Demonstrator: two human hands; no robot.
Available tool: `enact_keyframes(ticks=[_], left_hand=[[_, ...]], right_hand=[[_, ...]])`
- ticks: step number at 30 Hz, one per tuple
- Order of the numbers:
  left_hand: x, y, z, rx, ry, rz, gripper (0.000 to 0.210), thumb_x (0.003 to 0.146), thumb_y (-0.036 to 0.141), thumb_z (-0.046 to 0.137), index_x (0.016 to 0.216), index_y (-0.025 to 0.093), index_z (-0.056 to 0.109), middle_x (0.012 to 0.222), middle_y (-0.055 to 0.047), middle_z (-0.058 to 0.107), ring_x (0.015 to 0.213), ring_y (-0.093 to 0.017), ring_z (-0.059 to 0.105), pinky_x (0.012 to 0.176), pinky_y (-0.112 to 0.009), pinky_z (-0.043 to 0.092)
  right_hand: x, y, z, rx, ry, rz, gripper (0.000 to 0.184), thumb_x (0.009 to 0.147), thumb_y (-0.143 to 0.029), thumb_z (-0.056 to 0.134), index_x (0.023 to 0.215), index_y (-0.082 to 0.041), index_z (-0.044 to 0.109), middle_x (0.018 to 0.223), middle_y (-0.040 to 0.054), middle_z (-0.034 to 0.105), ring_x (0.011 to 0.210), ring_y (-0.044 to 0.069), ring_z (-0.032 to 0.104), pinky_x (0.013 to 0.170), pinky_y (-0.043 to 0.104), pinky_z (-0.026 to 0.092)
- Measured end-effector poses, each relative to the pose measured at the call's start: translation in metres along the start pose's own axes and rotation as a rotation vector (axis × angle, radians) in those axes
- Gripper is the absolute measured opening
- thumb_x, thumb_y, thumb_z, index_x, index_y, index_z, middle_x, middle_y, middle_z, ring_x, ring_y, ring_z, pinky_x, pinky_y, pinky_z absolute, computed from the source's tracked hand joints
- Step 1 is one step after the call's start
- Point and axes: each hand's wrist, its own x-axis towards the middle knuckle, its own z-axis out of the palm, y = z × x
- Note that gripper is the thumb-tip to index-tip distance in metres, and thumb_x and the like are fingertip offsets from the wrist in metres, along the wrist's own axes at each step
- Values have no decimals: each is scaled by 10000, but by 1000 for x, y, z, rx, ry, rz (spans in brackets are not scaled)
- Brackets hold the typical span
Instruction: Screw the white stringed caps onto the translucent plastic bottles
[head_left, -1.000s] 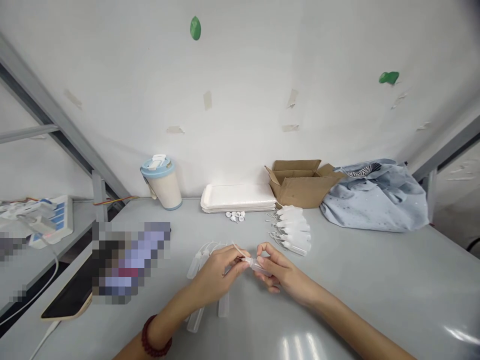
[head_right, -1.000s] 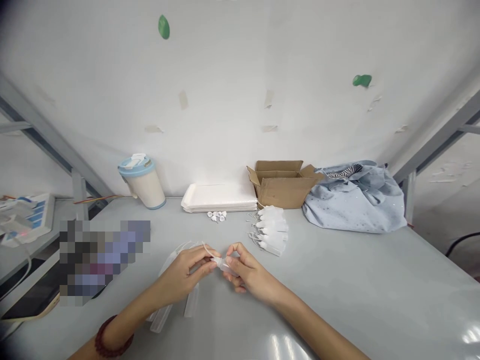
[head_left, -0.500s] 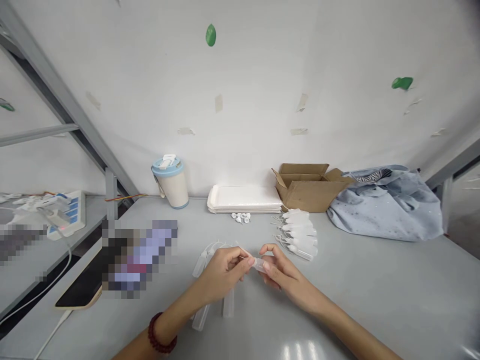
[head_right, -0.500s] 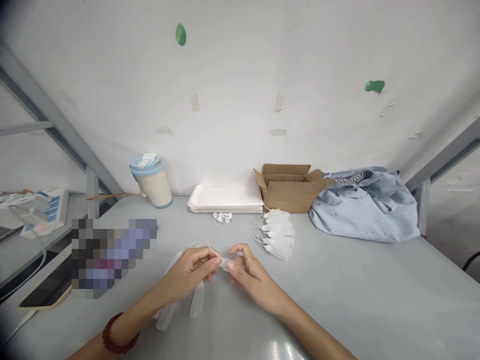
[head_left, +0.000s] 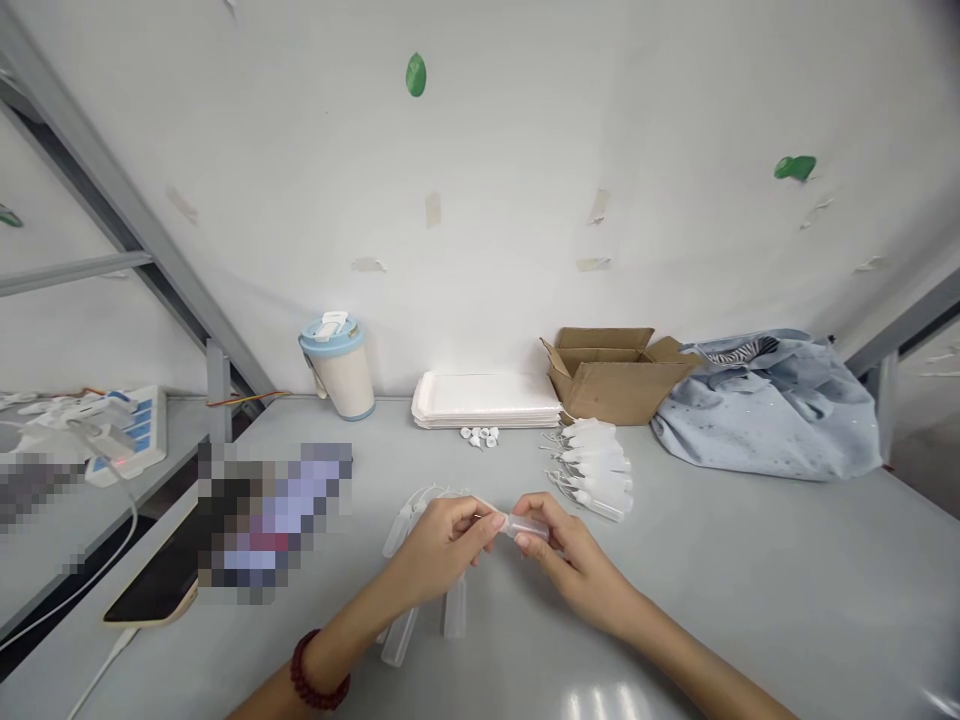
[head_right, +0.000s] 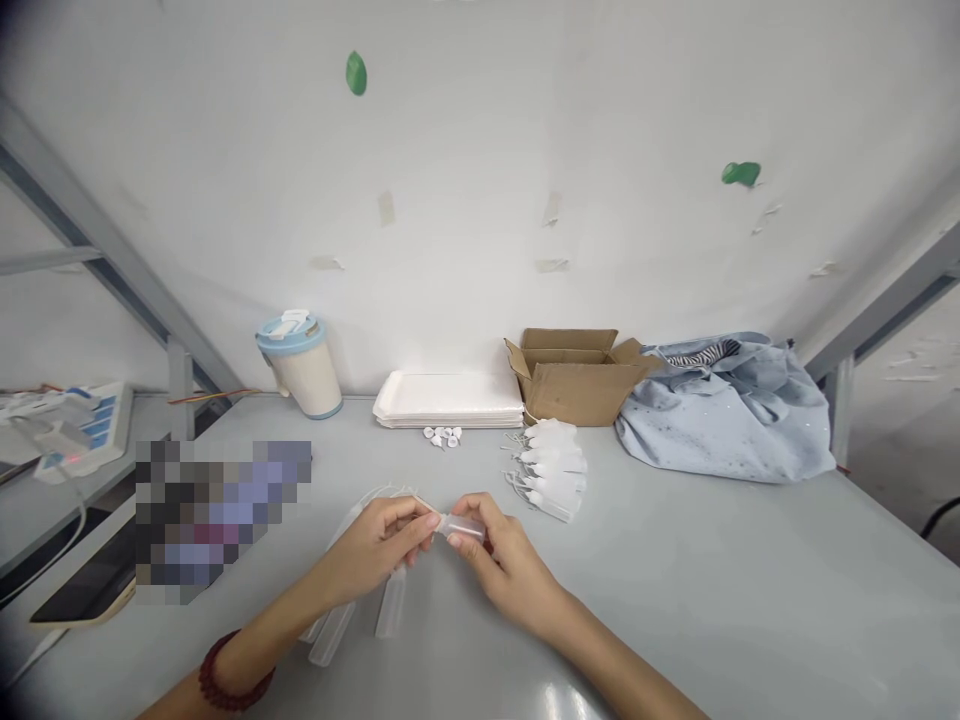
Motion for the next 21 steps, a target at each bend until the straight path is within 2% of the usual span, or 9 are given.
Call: enact_keyframes(ticks=[4,7,10,15,21], left_hand=[[0,1,0,28,-16,21,353,881,394,460,671,137,581,599,28,507,518,-87,441,489,-203,356],[-1,1,0,33,-29,36,322,880,371,462,709,136,601,623,21,520,525,-88,441,498,-205,361],[-2,0,1,26,-32,64,266,874,341,477,769,139,615,671,12,532,566,-96,468,532,-207,391],[-3,-2,0,44,-40,113,212,865,310,499,818,150,629,690,9,522,621,-108,492,569,-206,416],[-1,0,-1,6,-36,56,225,866,332,493,871,157,634,701,7,538,604,-109,503,527,-199,416]], right_hand=[[-2,1,1,-8,-3,-8,189,934,-377,382,1008,-219,455,709,-23,473,608,135,392,550,246,292],[-3,0,1,6,-10,0,196,943,-382,363,980,-212,454,653,-43,438,557,121,336,533,244,266],[-2,-1,1,81,-25,19,216,951,-399,347,961,-208,449,633,-53,425,545,111,326,532,242,263],[-1,0,1,229,-49,81,272,937,-463,361,943,-212,466,572,-75,316,513,103,277,487,233,230],[0,1,3,334,-62,113,280,926,-484,381,958,-215,451,574,-80,277,519,100,248,483,226,225]])
